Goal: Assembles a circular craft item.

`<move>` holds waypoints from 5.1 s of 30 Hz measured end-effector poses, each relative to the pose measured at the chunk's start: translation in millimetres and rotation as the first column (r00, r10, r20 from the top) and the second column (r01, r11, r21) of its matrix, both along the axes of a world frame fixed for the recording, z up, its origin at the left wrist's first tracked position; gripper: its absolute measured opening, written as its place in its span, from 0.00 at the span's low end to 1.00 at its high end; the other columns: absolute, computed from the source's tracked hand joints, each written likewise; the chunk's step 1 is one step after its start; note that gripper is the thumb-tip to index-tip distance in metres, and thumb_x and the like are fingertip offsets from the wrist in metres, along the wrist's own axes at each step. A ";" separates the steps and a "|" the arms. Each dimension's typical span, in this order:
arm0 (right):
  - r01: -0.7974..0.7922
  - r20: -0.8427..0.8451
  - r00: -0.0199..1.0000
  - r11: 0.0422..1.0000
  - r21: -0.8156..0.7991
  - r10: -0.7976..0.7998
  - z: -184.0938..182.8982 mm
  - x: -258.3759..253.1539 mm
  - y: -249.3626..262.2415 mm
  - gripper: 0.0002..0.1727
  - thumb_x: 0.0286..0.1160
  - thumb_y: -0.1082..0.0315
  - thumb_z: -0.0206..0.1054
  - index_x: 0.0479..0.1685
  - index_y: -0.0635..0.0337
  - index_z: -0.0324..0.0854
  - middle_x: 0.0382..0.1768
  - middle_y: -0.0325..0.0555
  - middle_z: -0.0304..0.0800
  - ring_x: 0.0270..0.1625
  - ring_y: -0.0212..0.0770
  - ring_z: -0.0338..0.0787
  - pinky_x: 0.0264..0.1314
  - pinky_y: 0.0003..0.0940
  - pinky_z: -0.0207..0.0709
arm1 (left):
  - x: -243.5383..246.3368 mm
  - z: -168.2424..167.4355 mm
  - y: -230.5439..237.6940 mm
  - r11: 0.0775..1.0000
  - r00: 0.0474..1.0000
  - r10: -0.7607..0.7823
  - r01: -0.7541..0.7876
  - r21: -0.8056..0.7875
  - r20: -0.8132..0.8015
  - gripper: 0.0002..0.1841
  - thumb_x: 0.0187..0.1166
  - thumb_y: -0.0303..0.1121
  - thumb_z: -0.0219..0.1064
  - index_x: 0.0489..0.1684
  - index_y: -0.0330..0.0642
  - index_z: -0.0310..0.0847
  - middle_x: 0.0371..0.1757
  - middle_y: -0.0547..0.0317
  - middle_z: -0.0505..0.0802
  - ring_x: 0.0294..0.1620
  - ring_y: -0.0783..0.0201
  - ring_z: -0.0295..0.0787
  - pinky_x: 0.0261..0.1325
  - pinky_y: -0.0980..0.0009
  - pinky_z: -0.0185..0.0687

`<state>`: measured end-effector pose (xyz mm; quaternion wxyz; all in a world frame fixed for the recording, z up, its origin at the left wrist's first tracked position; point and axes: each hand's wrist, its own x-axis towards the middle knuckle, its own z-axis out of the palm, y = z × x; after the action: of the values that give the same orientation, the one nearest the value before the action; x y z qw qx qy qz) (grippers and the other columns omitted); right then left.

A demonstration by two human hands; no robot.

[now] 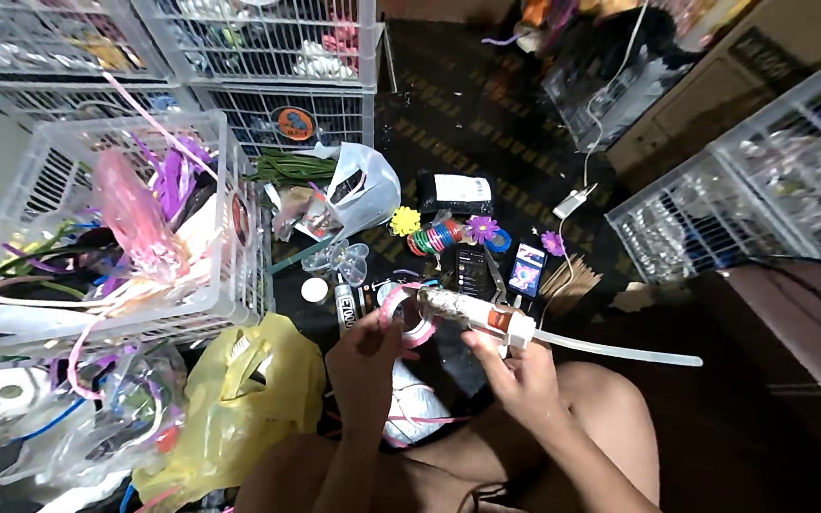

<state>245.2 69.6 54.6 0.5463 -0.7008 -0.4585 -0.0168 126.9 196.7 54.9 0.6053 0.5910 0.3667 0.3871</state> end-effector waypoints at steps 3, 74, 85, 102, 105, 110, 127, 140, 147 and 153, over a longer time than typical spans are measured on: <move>0.032 -0.005 0.999 0.999 0.003 -0.032 -0.4 1.6 -1.9 0.21 0.84 0.56 0.65 0.50 0.71 0.85 0.47 0.39 0.93 0.51 0.13 0.87 0.59 0.13 0.81 | -0.5 -1.0 0.2 1.000 0.999 0.000 0.000 -0.001 0.033 0.07 0.73 0.21 0.73 0.45 0.30 0.88 0.32 0.65 0.95 0.28 0.77 0.92 0.35 0.79 0.92; 0.012 0.005 1.000 0.998 0.058 -0.012 -9.4 -11.7 11.3 0.22 0.85 0.57 0.65 0.53 0.74 0.83 0.49 0.44 0.92 0.55 0.17 0.87 0.63 0.15 0.81 | 7.3 -6.6 -1.7 0.975 0.984 0.090 -0.056 -0.213 0.152 0.09 0.74 0.19 0.71 0.48 0.30 0.81 0.35 0.58 0.94 0.33 0.69 0.95 0.39 0.72 0.95; -0.034 0.034 0.999 0.997 0.074 0.031 -5.0 -9.0 8.7 0.21 0.84 0.57 0.67 0.52 0.72 0.84 0.49 0.42 0.92 0.56 0.16 0.87 0.64 0.15 0.81 | 7.0 -7.9 -1.0 0.991 0.994 0.082 -0.075 -0.109 0.066 0.10 0.73 0.20 0.73 0.48 0.28 0.83 0.36 0.57 0.94 0.31 0.73 0.93 0.38 0.76 0.93; 0.041 -0.026 0.999 0.997 0.065 -0.039 -2.8 -3.0 8.7 0.21 0.81 0.59 0.68 0.50 0.75 0.83 0.47 0.40 0.93 0.51 0.13 0.87 0.60 0.13 0.81 | 7.3 -10.8 0.6 0.995 0.995 0.080 -0.076 -0.068 0.062 0.10 0.72 0.20 0.73 0.48 0.29 0.83 0.35 0.61 0.95 0.30 0.74 0.93 0.37 0.77 0.93; 0.038 -0.057 0.998 0.997 0.069 -0.034 -2.1 -2.4 7.2 0.20 0.82 0.59 0.68 0.50 0.74 0.83 0.46 0.38 0.93 0.51 0.13 0.87 0.60 0.13 0.82 | 6.9 -7.7 0.6 0.992 0.996 0.062 -0.054 -0.117 0.066 0.09 0.73 0.21 0.73 0.48 0.29 0.83 0.34 0.60 0.95 0.30 0.73 0.93 0.37 0.76 0.93; 0.034 0.023 0.999 0.999 0.007 -0.034 -5.3 3.5 5.0 0.21 0.81 0.57 0.68 0.50 0.72 0.85 0.48 0.44 0.93 0.54 0.17 0.88 0.62 0.16 0.81 | 4.6 -4.5 3.4 0.982 0.999 0.024 -0.017 -0.190 0.032 0.08 0.74 0.21 0.72 0.48 0.30 0.83 0.33 0.60 0.94 0.30 0.72 0.93 0.36 0.74 0.93; 0.139 -0.572 0.633 0.803 -0.580 -0.522 -151.5 45.5 23.9 0.24 0.79 0.66 0.72 0.71 0.69 0.77 0.60 0.65 0.86 0.58 0.55 0.87 0.64 0.53 0.78 | -39.1 -16.1 60.9 0.943 0.999 0.011 -0.021 -0.333 -0.030 0.09 0.86 0.26 0.63 0.58 0.35 0.80 0.45 0.58 0.92 0.39 0.69 0.91 0.44 0.69 0.91; 0.128 -0.288 0.762 0.571 -0.811 -0.580 -186.7 30.8 12.4 0.31 0.75 0.55 0.77 0.76 0.56 0.77 0.75 0.70 0.75 0.76 0.73 0.74 0.72 0.76 0.65 | -30.6 -10.8 62.1 0.913 0.996 -0.055 0.022 -0.407 -0.069 0.08 0.86 0.26 0.62 0.57 0.38 0.79 0.45 0.56 0.90 0.40 0.67 0.93 0.42 0.68 0.93; 0.070 -0.276 0.721 0.463 -0.884 -0.635 -177.4 26.5 11.6 0.39 0.72 0.53 0.79 0.83 0.54 0.70 0.78 0.69 0.72 0.80 0.71 0.70 0.75 0.74 0.62 | -33.3 -11.2 64.0 0.919 0.995 -0.073 0.041 -0.393 -0.066 0.07 0.86 0.27 0.61 0.56 0.38 0.80 0.46 0.56 0.89 0.41 0.67 0.92 0.43 0.67 0.93; 0.085 -0.224 0.691 0.385 -0.919 -0.687 -161.3 11.0 10.1 0.44 0.70 0.53 0.80 0.85 0.58 0.64 0.81 0.69 0.67 0.82 0.69 0.68 0.77 0.70 0.63 | -36.0 -12.0 65.6 0.918 0.996 -0.084 0.068 -0.391 -0.024 0.08 0.86 0.26 0.61 0.56 0.37 0.79 0.46 0.54 0.89 0.41 0.66 0.92 0.42 0.66 0.93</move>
<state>256.2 79.7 -106.7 0.2113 -0.9329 -0.0231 0.2909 91.0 262.3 42.9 0.7180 0.4800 0.4252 0.2707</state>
